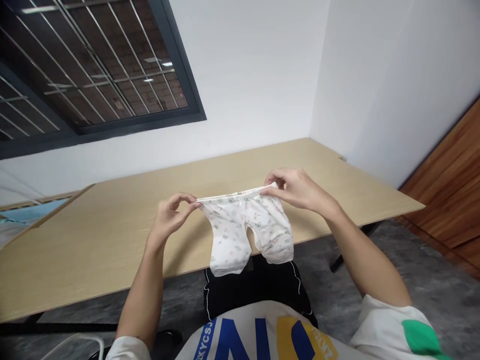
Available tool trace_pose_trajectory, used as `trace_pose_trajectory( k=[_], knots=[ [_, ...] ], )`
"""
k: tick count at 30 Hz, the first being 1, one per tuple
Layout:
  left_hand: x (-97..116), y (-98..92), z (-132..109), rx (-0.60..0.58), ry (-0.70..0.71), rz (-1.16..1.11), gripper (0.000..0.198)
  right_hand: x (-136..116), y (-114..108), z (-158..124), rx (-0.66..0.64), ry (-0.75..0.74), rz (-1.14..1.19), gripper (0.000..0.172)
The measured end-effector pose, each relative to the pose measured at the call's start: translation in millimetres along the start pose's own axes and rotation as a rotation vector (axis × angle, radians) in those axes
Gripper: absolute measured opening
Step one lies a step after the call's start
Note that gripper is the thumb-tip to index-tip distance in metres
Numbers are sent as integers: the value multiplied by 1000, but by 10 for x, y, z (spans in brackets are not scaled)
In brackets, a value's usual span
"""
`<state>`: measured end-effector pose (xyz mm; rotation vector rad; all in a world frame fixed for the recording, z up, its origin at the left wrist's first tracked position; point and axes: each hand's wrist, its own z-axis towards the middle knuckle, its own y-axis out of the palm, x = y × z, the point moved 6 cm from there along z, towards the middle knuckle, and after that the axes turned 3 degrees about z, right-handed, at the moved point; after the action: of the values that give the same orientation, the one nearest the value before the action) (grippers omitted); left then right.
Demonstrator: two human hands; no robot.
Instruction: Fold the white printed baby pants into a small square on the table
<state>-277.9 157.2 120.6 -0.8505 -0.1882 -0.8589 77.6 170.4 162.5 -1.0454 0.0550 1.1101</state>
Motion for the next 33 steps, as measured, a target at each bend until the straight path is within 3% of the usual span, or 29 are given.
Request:
trace_pose_trajectory(
  k=[9, 14, 18, 22, 26, 28, 33],
  knots=[
    [367, -516, 128, 83, 98, 151, 7, -109, -200, 46, 84, -76, 34, 32],
    [305, -517, 299, -43, 103, 214, 16, -70, -135, 247, -25, -131, 17, 23],
    [-58, -223, 442, -162, 41, 288, 24, 285, 205, 532, -113, -114, -36, 28],
    [-664, 304, 512, -348, -114, 446, 36, 835, 775, 843, -205, -73, -125, 29],
    [-1133, 786, 537, -454, -187, 525, 29, 1346, 1349, 1052, -333, 44, -242, 27],
    [-1314, 977, 537, -498, -227, 572, 25, 1531, 1567, 1116, -370, 94, -285, 29],
    [-1660, 1315, 533, -558, -308, 661, 42, 1880, 1939, 1227, -388, 186, -315, 29]
  ],
)
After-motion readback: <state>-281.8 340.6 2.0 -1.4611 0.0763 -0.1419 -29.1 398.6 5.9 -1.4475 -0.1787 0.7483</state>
